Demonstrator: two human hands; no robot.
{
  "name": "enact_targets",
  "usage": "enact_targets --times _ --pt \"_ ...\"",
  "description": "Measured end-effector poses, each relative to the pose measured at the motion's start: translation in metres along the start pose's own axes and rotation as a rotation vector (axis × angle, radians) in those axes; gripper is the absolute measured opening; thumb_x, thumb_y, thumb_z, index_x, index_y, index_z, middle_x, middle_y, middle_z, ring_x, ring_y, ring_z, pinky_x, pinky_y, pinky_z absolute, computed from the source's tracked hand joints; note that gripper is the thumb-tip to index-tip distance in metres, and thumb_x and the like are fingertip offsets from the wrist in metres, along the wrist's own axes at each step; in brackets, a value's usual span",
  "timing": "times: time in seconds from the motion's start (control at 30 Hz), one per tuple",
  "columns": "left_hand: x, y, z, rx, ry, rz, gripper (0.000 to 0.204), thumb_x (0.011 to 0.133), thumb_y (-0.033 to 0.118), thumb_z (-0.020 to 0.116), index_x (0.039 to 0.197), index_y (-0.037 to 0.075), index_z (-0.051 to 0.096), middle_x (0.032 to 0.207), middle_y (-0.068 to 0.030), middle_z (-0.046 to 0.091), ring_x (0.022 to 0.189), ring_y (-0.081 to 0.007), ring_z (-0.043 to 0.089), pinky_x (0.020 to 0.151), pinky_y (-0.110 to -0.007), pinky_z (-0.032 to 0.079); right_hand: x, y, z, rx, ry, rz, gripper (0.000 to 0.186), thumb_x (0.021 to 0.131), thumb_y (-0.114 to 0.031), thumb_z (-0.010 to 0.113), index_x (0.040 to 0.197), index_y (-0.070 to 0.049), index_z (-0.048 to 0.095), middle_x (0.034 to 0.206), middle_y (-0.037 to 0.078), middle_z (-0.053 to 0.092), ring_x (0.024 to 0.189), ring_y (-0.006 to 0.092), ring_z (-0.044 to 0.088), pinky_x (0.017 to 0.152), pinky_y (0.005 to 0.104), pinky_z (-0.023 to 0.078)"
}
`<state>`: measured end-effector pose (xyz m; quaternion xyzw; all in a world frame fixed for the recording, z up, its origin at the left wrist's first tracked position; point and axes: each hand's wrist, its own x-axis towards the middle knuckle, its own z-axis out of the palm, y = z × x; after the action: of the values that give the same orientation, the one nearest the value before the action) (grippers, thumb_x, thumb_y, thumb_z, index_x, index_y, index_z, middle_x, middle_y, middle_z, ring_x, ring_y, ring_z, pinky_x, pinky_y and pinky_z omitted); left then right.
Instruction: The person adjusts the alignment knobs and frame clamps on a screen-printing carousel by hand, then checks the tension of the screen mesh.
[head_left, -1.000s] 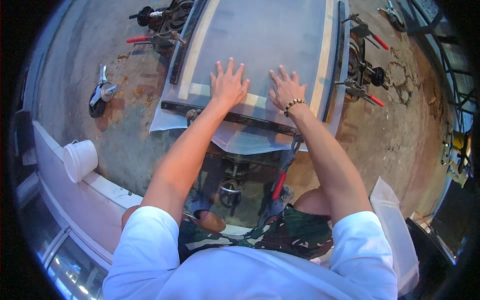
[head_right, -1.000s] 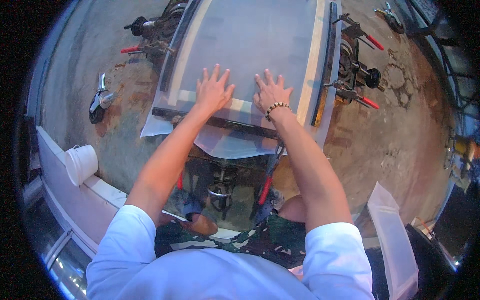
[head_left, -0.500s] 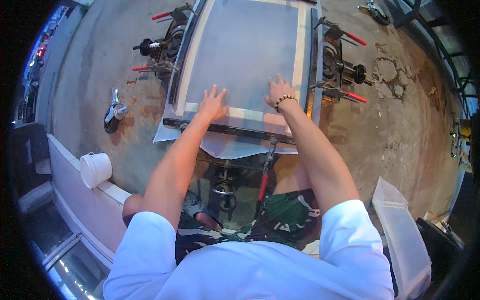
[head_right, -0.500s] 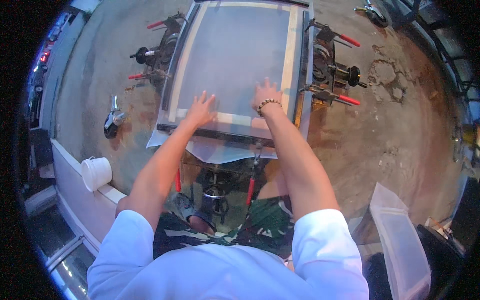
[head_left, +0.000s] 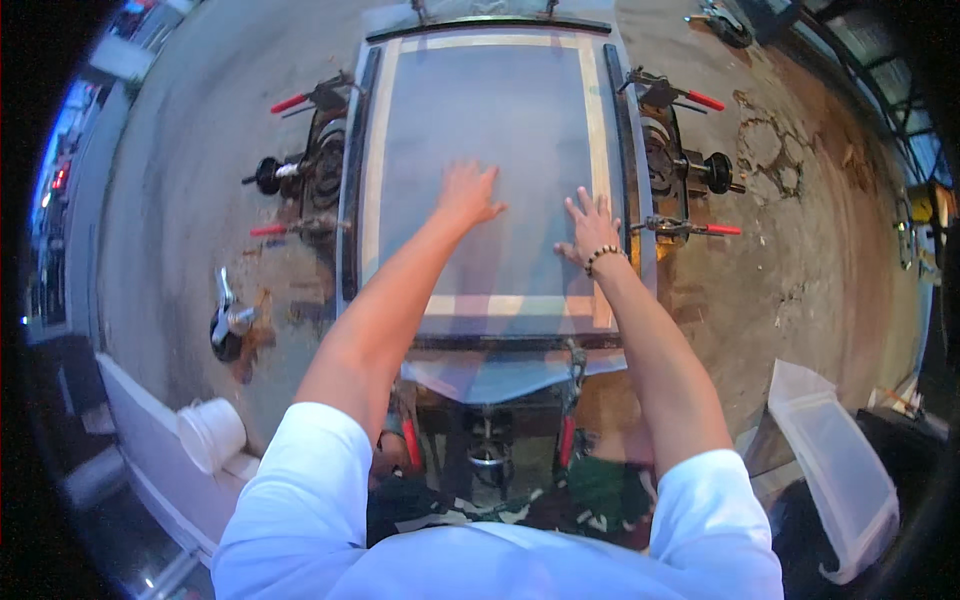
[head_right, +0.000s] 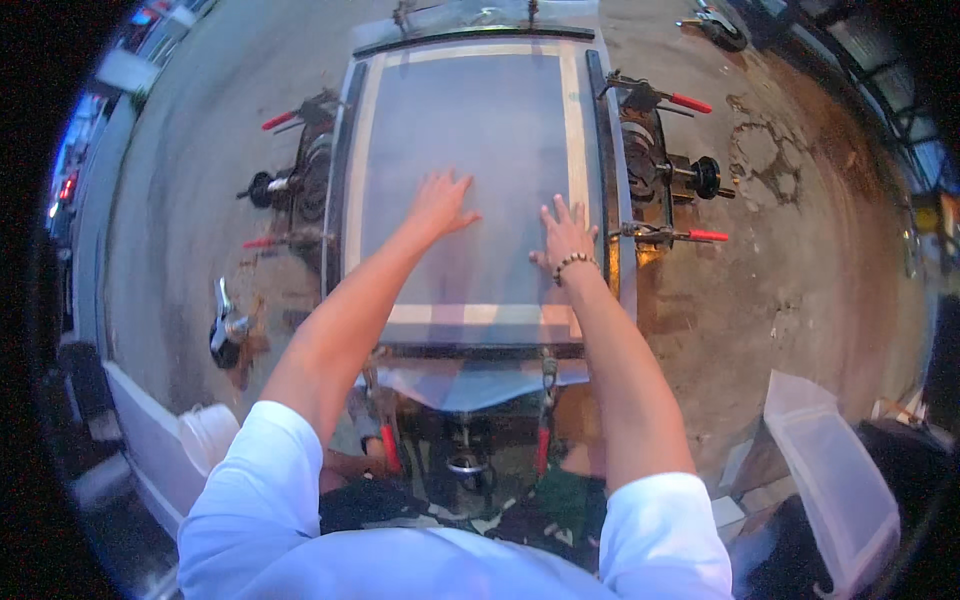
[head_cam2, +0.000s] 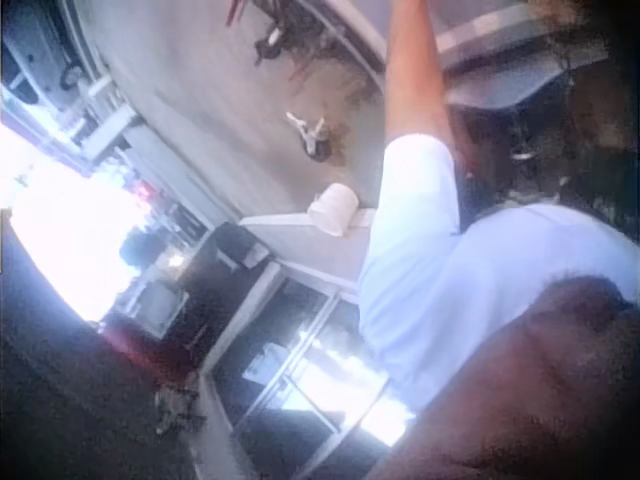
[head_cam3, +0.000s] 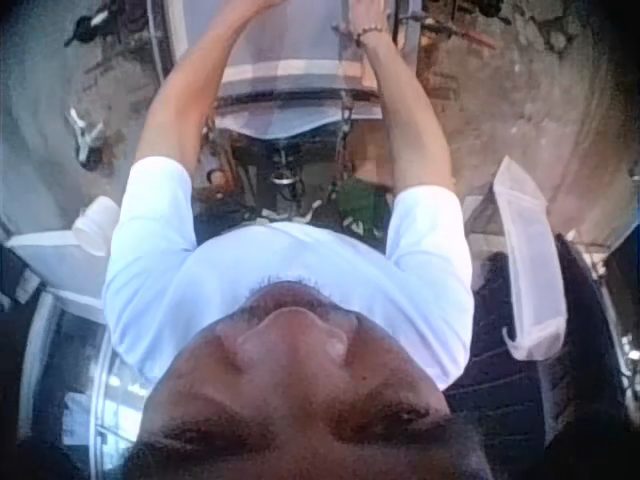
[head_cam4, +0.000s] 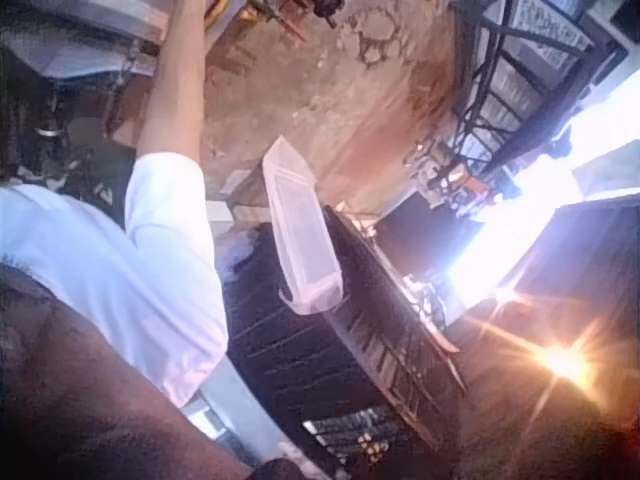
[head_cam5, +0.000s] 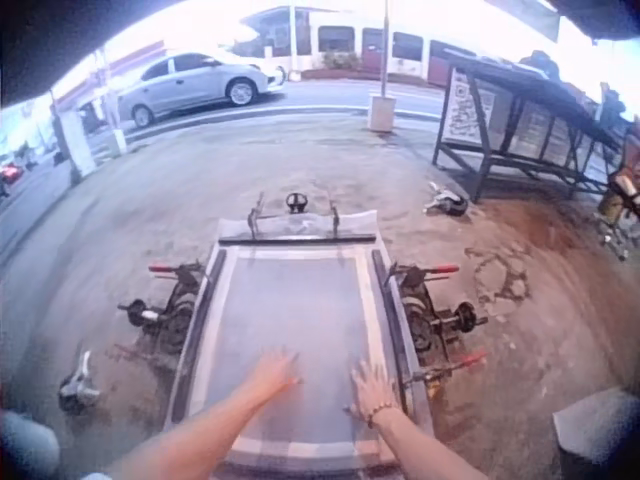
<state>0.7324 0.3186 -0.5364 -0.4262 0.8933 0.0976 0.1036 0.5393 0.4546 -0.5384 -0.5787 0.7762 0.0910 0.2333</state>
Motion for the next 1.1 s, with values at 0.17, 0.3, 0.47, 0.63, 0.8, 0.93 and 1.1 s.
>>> enact_targets --times 0.17,0.3,0.47,0.63,0.8,0.93,1.1 --pt "0.108 0.017 0.014 -0.101 0.187 0.189 0.073 0.083 0.059 0.053 0.141 0.018 0.039 0.151 -0.0137 0.025 0.136 -0.0450 0.024 0.107 -0.060 0.023 0.004 -0.003 0.007 0.077 0.058 0.029 0.088 0.065 -0.034 0.082 0.140 -0.024 0.039 0.154 -0.001 0.019 0.142 0.0328 0.013 0.109 0.0609 0.024" --pt "0.116 0.024 0.041 -0.067 0.260 0.152 0.073 0.086 0.061 0.045 0.142 0.016 0.037 0.151 -0.0131 0.026 0.136 -0.0444 0.024 0.107 -0.060 0.024 0.001 -0.012 0.007 0.108 0.070 0.064 0.085 0.064 -0.031 0.083 0.138 -0.023 0.042 0.153 -0.002 0.021 0.142 0.0319 0.013 0.110 0.0604 0.024" --pt "0.134 0.010 -0.003 -0.006 0.004 0.263 0.071 0.086 0.061 0.046 0.142 0.017 0.037 0.151 -0.0128 0.026 0.136 -0.0446 0.025 0.104 -0.063 0.027 0.006 -0.010 0.003 0.164 0.066 0.128 0.084 0.062 -0.026 0.084 0.135 -0.023 0.044 0.153 -0.004 0.021 0.143 0.0307 0.012 0.112 0.0588 0.020" --pt "0.192 -0.117 -0.008 0.098 0.083 -0.067 0.072 0.084 0.067 0.045 0.142 0.026 0.036 0.151 -0.0107 0.027 0.130 -0.0465 0.034 0.103 -0.056 0.035 0.006 -0.016 -0.001 0.212 0.100 0.092 0.084 0.059 -0.022 0.085 0.134 -0.023 0.046 0.153 -0.004 0.020 0.143 0.0309 0.011 0.113 0.0577 0.016" --pt "0.180 -0.114 -0.012 0.043 0.040 -0.072 0.071 0.085 0.066 0.042 0.144 0.030 0.032 0.153 -0.0085 0.022 0.134 -0.0483 0.026 0.102 -0.063 0.031 0.007 -0.018 -0.003 0.222 0.065 0.129 0.084 0.060 -0.020 0.085 0.134 -0.019 0.045 0.153 -0.002 0.020 0.143 0.0308 0.008 0.114 0.0568 0.014" --pt "0.176 -0.134 -0.020 0.010 0.011 -0.004 0.070 0.085 0.062 0.046 0.144 0.027 0.032 0.153 -0.0079 0.023 0.135 -0.0470 0.024 0.102 -0.063 0.031 0.008 -0.021 -0.003 0.229 0.080 0.133 0.084 0.058 -0.019 0.085 0.133 -0.020 0.047 0.152 -0.003 0.021 0.143 0.0307 0.010 0.114 0.0574 0.015" --pt "0.173 -0.197 -0.027 0.050 0.012 -0.082 0.076 0.085 0.060 0.050 0.140 0.009 0.037 0.149 -0.0147 0.031 0.128 -0.0411 0.040 0.102 -0.049 0.039 0.005 -0.019 -0.004 0.232 0.085 0.151 0.084 0.057 -0.018 0.086 0.132 -0.020 0.047 0.152 -0.003 0.021 0.143 0.0302 0.010 0.113 0.0585 0.016"
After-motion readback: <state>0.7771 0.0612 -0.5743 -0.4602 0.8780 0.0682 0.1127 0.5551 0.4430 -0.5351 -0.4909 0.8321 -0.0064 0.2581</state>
